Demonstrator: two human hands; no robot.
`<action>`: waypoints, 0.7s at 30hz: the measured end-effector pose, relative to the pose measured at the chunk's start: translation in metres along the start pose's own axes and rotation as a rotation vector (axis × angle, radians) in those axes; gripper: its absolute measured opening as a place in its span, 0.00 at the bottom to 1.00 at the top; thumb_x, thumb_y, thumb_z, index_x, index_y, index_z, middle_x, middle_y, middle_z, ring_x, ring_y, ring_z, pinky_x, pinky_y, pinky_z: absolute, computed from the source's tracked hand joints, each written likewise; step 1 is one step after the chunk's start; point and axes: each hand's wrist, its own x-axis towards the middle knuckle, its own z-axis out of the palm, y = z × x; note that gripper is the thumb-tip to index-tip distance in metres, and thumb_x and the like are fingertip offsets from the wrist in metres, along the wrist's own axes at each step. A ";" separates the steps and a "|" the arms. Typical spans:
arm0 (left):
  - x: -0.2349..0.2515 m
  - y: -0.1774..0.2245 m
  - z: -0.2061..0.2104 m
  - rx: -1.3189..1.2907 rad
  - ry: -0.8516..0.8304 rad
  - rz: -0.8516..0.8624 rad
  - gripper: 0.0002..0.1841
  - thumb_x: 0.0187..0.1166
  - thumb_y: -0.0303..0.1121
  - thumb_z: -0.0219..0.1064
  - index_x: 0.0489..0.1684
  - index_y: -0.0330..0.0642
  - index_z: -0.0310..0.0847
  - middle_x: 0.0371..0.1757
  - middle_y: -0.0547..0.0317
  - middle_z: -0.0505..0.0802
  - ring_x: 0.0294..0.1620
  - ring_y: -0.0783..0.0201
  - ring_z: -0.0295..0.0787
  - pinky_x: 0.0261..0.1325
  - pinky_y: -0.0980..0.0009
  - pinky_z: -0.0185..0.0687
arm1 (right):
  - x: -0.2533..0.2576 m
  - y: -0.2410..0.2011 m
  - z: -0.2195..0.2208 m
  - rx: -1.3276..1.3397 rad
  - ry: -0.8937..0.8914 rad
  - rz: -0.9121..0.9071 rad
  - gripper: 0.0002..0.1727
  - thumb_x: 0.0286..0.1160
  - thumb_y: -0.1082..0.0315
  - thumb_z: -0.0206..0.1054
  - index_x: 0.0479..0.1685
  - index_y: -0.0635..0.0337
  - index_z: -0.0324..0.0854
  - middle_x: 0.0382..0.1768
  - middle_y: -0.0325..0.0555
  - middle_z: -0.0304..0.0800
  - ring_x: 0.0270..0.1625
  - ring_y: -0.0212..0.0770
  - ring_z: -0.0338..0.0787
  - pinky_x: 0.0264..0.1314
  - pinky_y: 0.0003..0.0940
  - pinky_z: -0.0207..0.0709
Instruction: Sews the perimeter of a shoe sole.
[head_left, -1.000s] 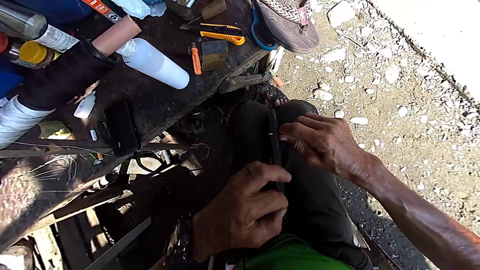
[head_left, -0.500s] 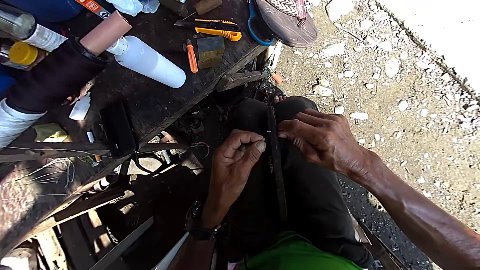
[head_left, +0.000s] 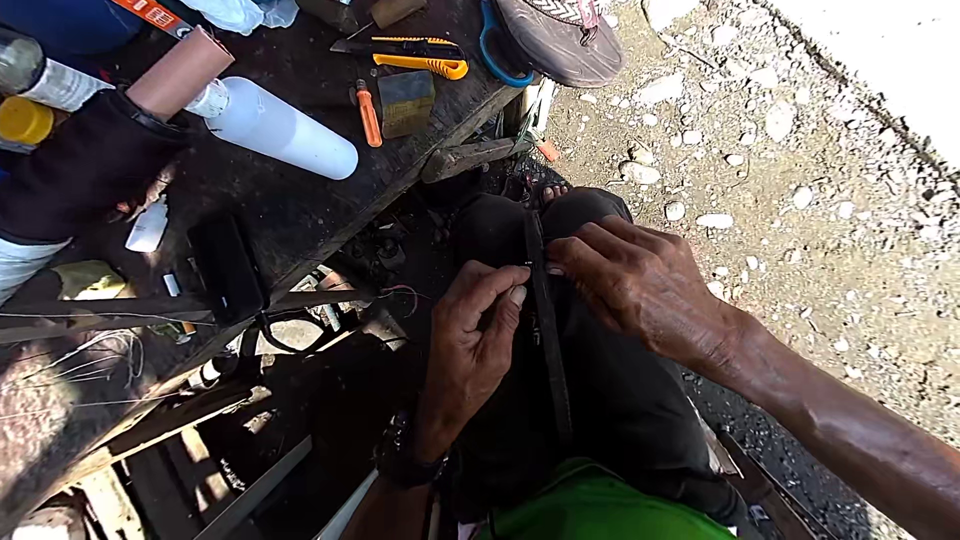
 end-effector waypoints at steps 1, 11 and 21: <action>0.001 0.000 -0.002 0.015 -0.017 0.007 0.10 0.84 0.27 0.63 0.52 0.33 0.90 0.42 0.57 0.89 0.39 0.70 0.86 0.45 0.74 0.88 | 0.000 0.001 0.000 -0.011 -0.018 -0.024 0.13 0.87 0.62 0.57 0.45 0.53 0.87 0.30 0.42 0.82 0.33 0.46 0.83 0.26 0.38 0.70; 0.012 0.014 0.004 0.097 -0.058 -0.005 0.10 0.82 0.26 0.65 0.51 0.34 0.91 0.42 0.58 0.90 0.38 0.72 0.87 0.41 0.78 0.87 | -0.023 0.029 -0.005 0.016 -0.002 0.125 0.27 0.89 0.42 0.53 0.26 0.51 0.79 0.15 0.36 0.73 0.16 0.39 0.76 0.16 0.37 0.60; 0.011 0.023 -0.020 0.114 -0.234 -0.145 0.11 0.79 0.26 0.60 0.48 0.37 0.89 0.33 0.67 0.91 0.27 0.80 0.81 0.29 0.84 0.77 | -0.103 0.067 -0.021 0.016 -0.021 0.609 0.31 0.86 0.36 0.49 0.31 0.54 0.80 0.12 0.40 0.71 0.16 0.45 0.75 0.18 0.48 0.61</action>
